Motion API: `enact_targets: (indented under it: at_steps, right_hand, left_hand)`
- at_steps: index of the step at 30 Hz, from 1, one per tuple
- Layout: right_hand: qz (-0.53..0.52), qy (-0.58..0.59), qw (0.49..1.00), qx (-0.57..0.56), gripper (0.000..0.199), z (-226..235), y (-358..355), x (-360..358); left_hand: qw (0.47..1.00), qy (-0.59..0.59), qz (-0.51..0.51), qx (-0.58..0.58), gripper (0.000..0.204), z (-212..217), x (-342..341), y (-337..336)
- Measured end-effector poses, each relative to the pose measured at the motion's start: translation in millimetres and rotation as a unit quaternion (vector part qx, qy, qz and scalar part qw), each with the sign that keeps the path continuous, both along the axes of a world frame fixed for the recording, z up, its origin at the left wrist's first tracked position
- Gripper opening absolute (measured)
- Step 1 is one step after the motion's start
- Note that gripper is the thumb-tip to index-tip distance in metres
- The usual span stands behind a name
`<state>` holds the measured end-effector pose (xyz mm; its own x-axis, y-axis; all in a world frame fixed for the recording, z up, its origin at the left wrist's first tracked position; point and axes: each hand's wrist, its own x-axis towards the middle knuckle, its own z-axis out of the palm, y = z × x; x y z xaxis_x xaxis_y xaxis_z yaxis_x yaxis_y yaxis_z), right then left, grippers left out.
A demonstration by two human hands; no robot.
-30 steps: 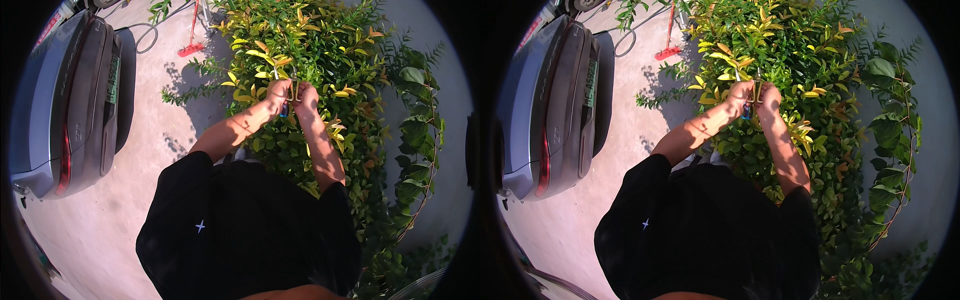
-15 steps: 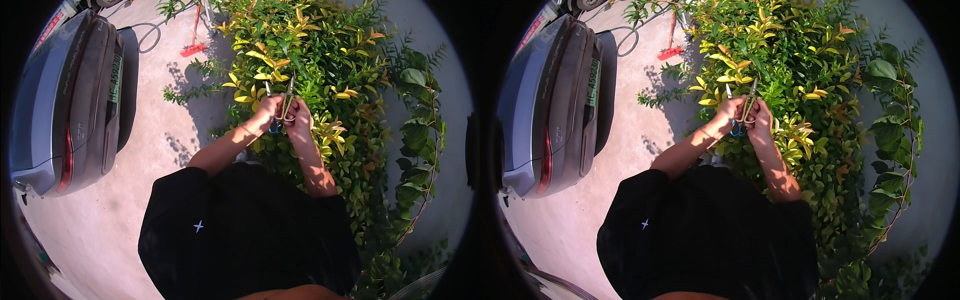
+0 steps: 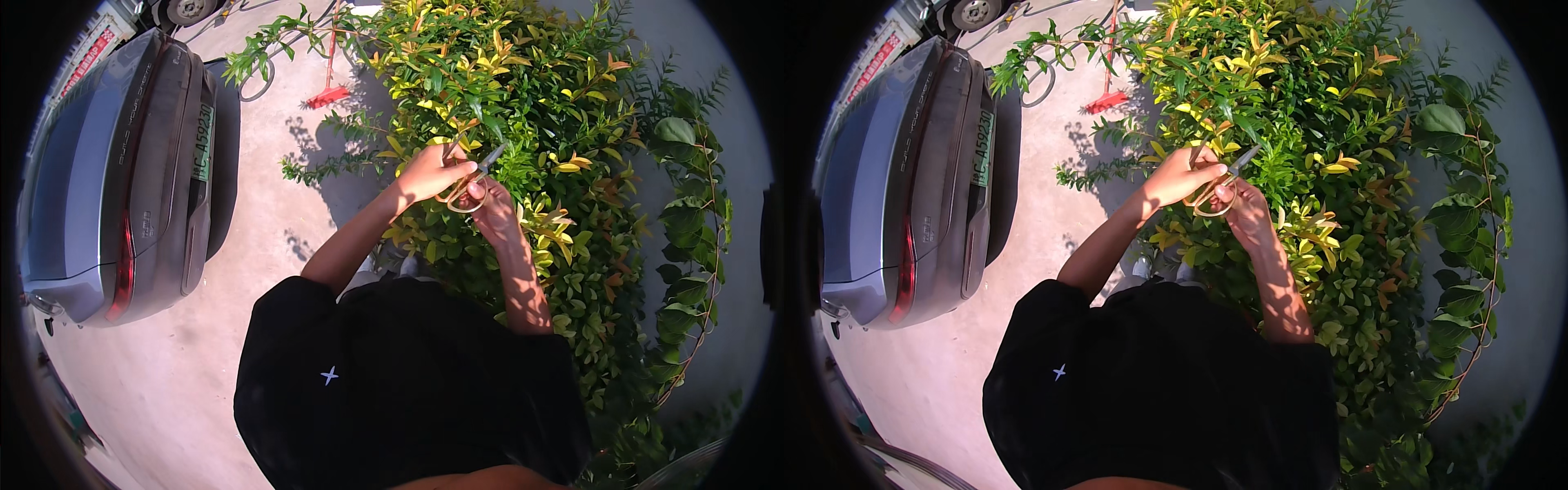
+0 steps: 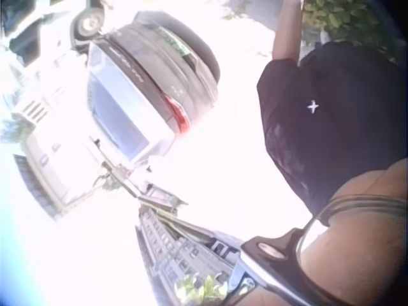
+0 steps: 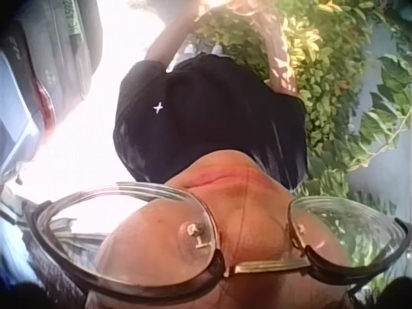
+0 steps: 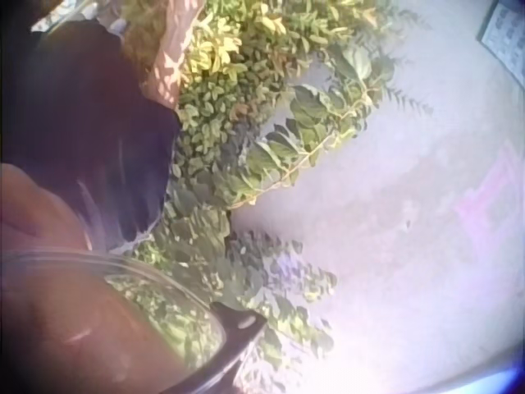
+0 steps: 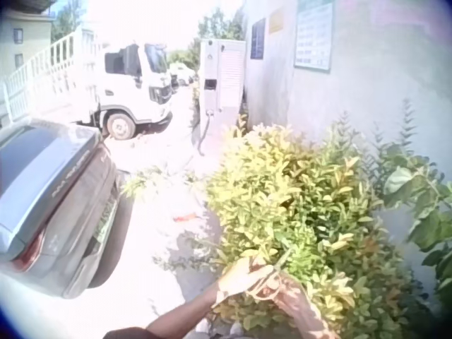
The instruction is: The person uses a pair of scissors to trim leaves and small branches from a hedge next to a parked car in an outdoor area.
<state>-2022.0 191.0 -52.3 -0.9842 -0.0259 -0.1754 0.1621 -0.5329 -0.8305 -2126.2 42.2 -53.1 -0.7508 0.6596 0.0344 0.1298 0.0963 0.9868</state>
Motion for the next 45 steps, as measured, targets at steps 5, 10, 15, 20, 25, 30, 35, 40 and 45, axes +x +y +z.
enact_targets:
  at_steps: [5,10,15,20,25,30,35,40,45]
  right_hand:
    - [-0.015,0.007,0.997,-0.075,0.02,-2,-15,-4]
    - [-0.007,0.028,0.99,-0.135,0.026,3,-22,-5]
    - [-0.022,0.055,0.98,-0.189,0.028,-4,-17,-1]
    - [0.012,0.087,0.953,-0.289,0.035,-14,-18,2]
    - [0.013,0.091,0.959,-0.268,0.053,-16,-14,13]
    - [-0.016,-0.026,0.954,-0.298,0.071,0,-13,16]
    - [-0.028,-0.018,0.949,-0.313,0.055,-8,-12,20]
    - [-0.04,-0.03,0.941,-0.334,0.043,-17,-7,21]
    - [-0.027,-0.04,0.946,-0.321,0.053,-17,-10,22]
  left_hand:
    - [0.995,-0.057,0.032,0.072,0.027,9,3,-9]
    - [0.955,-0.159,0.21,0.135,0.027,28,-4,-29]
    - [0.884,-0.197,0.311,0.288,0.022,9,-48,-33]
    - [0.883,-0.225,0.268,0.312,0.026,19,-86,-25]
    - [0.905,-0.228,0.14,0.33,0.015,17,-109,-20]
    - [0.88,-0.24,0.126,0.391,0.013,26,-108,-11]
    - [0.894,-0.171,0.152,0.385,0.009,24,-107,0]
    - [0.914,-0.134,0.151,0.353,0.008,33,-100,8]
    - [0.921,-0.119,0.178,0.325,0.01,37,-99,12]
